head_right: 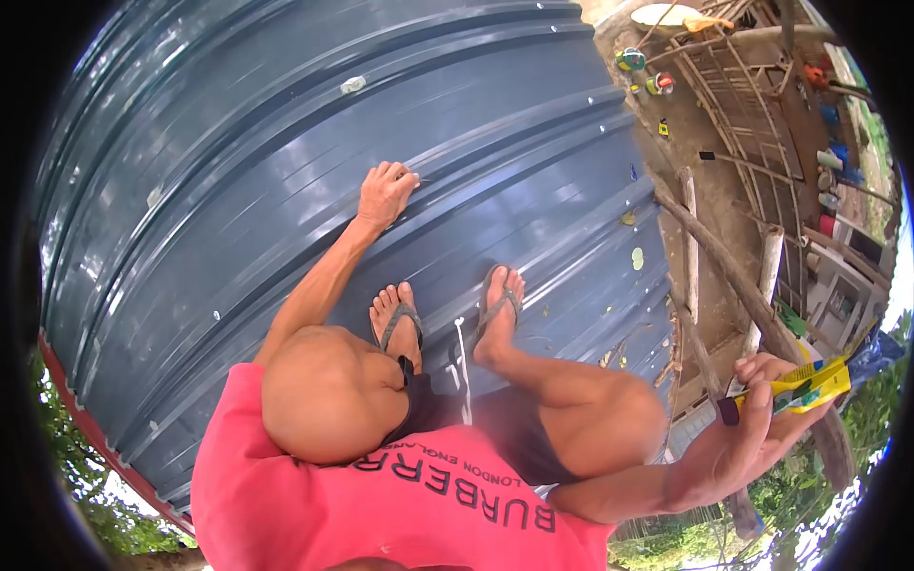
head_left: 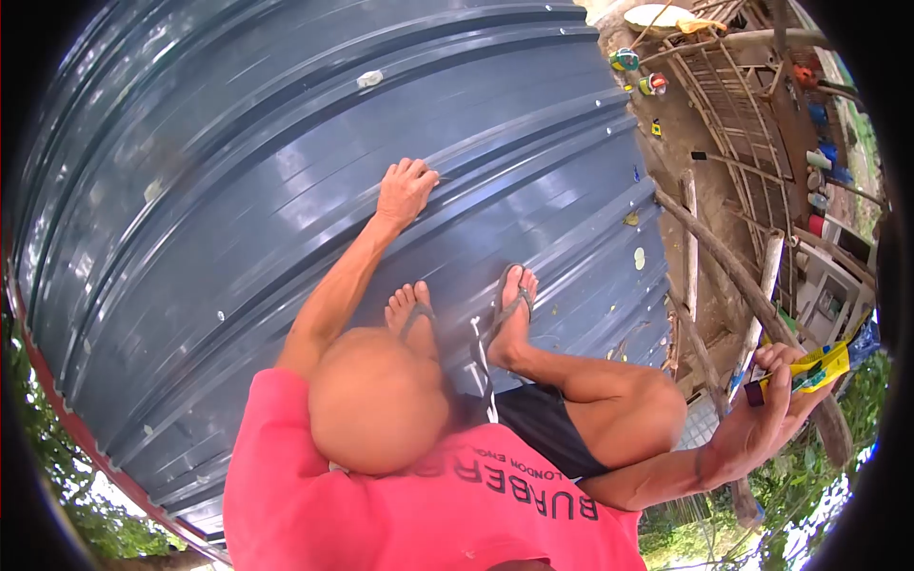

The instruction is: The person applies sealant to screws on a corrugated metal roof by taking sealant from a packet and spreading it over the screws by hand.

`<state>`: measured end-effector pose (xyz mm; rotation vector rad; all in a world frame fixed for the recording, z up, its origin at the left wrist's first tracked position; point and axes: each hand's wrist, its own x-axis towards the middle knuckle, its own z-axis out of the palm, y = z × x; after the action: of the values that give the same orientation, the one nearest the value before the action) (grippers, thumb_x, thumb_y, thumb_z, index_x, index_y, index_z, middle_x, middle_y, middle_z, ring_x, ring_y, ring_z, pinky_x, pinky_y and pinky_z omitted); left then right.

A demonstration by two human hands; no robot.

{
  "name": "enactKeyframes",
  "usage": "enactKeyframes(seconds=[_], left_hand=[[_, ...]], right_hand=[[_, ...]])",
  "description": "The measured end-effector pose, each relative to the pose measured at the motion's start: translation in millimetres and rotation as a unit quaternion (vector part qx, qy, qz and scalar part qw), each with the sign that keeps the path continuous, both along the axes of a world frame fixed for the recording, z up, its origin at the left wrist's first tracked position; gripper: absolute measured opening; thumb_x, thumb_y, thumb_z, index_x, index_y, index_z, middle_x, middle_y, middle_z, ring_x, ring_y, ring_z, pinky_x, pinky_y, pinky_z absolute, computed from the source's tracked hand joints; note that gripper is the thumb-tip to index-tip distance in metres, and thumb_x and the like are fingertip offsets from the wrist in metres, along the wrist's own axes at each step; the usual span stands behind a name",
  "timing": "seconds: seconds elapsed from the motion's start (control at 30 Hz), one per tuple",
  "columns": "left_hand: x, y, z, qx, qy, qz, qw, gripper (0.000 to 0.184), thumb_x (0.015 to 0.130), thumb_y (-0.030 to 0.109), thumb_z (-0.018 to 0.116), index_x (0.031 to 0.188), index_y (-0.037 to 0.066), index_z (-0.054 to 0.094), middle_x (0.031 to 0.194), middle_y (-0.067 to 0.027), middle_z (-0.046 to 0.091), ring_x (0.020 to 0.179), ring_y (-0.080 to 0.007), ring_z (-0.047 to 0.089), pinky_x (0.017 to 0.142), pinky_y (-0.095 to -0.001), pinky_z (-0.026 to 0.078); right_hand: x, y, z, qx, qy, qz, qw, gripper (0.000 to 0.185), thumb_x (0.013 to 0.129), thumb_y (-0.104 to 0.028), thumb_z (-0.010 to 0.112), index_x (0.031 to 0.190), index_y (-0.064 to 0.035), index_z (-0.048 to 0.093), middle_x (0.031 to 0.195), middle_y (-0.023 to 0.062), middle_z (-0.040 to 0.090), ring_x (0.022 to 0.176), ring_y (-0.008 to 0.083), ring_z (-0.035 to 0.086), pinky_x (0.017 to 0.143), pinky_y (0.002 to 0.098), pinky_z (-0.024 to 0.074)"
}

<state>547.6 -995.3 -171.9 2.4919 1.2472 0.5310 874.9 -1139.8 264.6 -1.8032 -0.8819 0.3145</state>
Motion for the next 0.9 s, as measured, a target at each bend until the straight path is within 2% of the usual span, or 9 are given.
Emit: enactKeyframes(seconds=[0.17,0.27,0.37,0.47,0.53,0.6,0.67,0.73,0.9], left_hand=[[0,3,-13,0.054,0.01,-0.057,0.997,0.006,0.085,0.016,0.067,0.087,0.011,0.063,0.094,-0.0035,0.059,0.092,-0.0238,0.057,0.075,-0.0381,0.046],[3,6,-11,0.05,0.031,-0.064,0.996,0.005,0.086,0.014,0.065,0.088,0.011,0.063,0.093,-0.0043,0.058,0.094,-0.0234,0.057,0.077,-0.0388,0.045],[9,-4,-4,0.056,-0.055,-0.07,0.994,0.007,0.086,0.016,0.066,0.089,0.011,0.063,0.092,-0.0046,0.059,0.094,-0.0241,0.057,0.079,-0.0396,0.045],[41,-74,2,-0.043,-0.204,-0.181,0.961,0.009,0.087,0.022,0.067,0.089,0.014,0.066,0.084,-0.0046,0.063,0.088,-0.0258,0.061,0.081,-0.0407,0.045],[57,-103,41,-0.243,-0.14,-0.259,0.924,0.013,0.09,0.021,0.064,0.097,0.011,0.069,0.093,-0.0066,0.067,0.1,-0.028,0.063,0.087,-0.0432,0.047],[69,-110,49,-0.066,-0.235,-0.236,0.941,0.022,0.09,0.021,0.064,0.109,0.011,0.068,0.108,-0.0103,0.066,0.11,-0.0291,0.06,0.092,-0.0449,0.046],[57,-67,44,-0.066,-0.124,-0.138,0.98,0.033,0.091,0.02,0.065,0.122,0.01,0.064,0.12,-0.0118,0.062,0.114,-0.0308,0.057,0.096,-0.0456,0.045],[25,-25,36,-0.082,-0.041,0.03,0.995,0.048,0.084,0.016,0.074,0.13,0.009,0.06,0.121,-0.0127,0.062,0.114,-0.0338,0.057,0.097,-0.0467,0.046],[-22,2,4,-0.157,-0.042,0.042,0.986,0.039,0.08,0.013,0.079,0.117,0.011,0.071,0.113,-0.0093,0.065,0.106,-0.0311,0.058,0.092,-0.0447,0.047]], right_hand=[[-4,-9,6,-0.008,0.03,-0.022,0.999,0.067,0.095,-0.008,0.064,0.152,0.0022,0.031,0.091,0.0081,0.055,0.089,0.0174,0.054,0.092,0.0347,0.0435],[-6,-19,9,0.014,0.025,-0.015,0.999,0.046,0.098,-0.007,0.061,0.139,0.001,0.042,0.093,0.0083,0.054,0.09,0.0183,0.053,0.09,0.0352,0.0448],[-2,-30,12,0.042,0.029,-0.006,0.999,0.052,0.096,-0.009,0.062,0.142,0.0024,0.04,0.093,0.0081,0.055,0.09,0.0188,0.053,0.09,0.0363,0.0448],[4,-37,15,0.047,0.031,-0.01,0.998,0.042,0.097,-0.008,0.06,0.134,0.0028,0.043,0.094,0.0084,0.055,0.09,0.0192,0.053,0.089,0.0376,0.0453],[5,-39,16,0.057,0.038,-0.015,0.998,0.04,0.098,-0.008,0.06,0.133,0.0031,0.044,0.093,0.0085,0.054,0.09,0.0194,0.053,0.089,0.0378,0.0454],[7,-39,18,0.062,0.038,-0.013,0.997,0.04,0.098,-0.007,0.059,0.133,0.0034,0.043,0.093,0.0085,0.054,0.09,0.0195,0.053,0.088,0.0379,0.0455],[8,-42,17,0.061,0.045,-0.009,0.997,0.042,0.098,-0.007,0.059,0.135,0.0036,0.042,0.093,0.0085,0.054,0.09,0.0196,0.053,0.088,0.0379,0.0456],[5,-44,17,0.058,0.044,-0.003,0.997,0.044,0.099,-0.006,0.059,0.137,0.0039,0.041,0.093,0.0087,0.054,0.09,0.0194,0.053,0.088,0.0377,0.0459],[1,-45,17,0.05,0.037,-0.017,0.998,0.046,0.099,-0.007,0.059,0.139,0.0042,0.04,0.095,0.0091,0.054,0.09,0.019,0.054,0.088,0.0375,0.0463]])
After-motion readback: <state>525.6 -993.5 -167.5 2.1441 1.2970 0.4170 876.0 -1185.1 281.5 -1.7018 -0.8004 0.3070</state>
